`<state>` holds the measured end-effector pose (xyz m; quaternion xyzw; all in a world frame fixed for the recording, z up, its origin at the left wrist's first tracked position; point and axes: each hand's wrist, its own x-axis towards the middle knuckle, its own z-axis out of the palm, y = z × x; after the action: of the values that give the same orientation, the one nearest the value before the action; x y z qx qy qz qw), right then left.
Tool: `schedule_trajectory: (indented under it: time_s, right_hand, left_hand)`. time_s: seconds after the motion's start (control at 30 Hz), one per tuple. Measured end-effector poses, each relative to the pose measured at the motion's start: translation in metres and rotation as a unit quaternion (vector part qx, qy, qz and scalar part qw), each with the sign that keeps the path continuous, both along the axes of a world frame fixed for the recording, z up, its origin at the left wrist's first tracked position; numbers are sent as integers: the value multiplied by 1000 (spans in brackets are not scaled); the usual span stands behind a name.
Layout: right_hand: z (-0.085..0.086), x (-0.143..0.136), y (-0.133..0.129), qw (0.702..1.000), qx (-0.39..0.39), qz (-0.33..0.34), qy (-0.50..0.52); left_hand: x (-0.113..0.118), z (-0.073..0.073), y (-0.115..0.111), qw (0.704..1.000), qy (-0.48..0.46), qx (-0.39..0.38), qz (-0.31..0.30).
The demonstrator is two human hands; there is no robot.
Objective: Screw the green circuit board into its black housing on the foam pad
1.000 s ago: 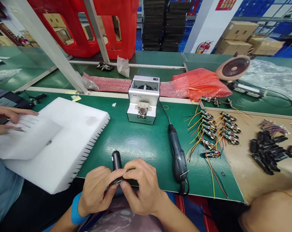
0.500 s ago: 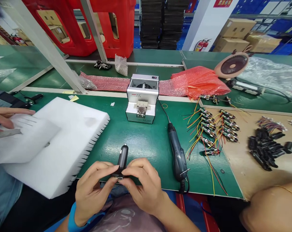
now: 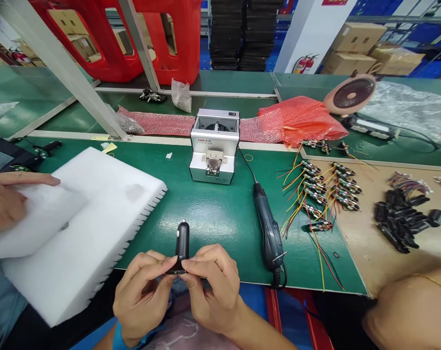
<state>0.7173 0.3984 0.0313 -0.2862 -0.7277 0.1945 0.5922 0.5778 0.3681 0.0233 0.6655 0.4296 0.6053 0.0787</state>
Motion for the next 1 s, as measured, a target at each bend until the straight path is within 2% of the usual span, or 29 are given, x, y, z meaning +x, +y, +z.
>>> schedule_trajectory:
  time_s: [0.17,0.37,0.47,0.6,0.7,0.8,0.9,0.93,1.0]
  right_hand:
    - [-8,0,0,1000,-8,-1,7]
    - [-3,-3,3,1000,-4,13,-3]
    - [0,-4,4,999,-12,41,-10]
    - [7,0,5,993,-69,95,-23]
    - [12,2,7,986,-105,121,-39]
    - [14,2,10,981,-131,131,-51]
    - [12,3,12,979,-154,123,-61]
    - [11,3,12,977,-165,121,-62]
    - [10,4,13,973,-186,122,-61]
  left_hand:
    - [0,-4,1,1000,-10,-17,-9]
    - [-4,-4,2,999,-28,-36,-21]
    - [-6,-3,2,996,-53,-66,-21]
    - [-7,1,4,981,-138,-135,-31]
    - [-7,5,6,946,-235,-212,-69]
    - [-4,9,8,877,-349,-307,-120]
    - [-1,14,11,809,-433,-369,-147]
    - [1,16,12,794,-447,-383,-149]
    - [3,18,13,783,-458,-395,-146]
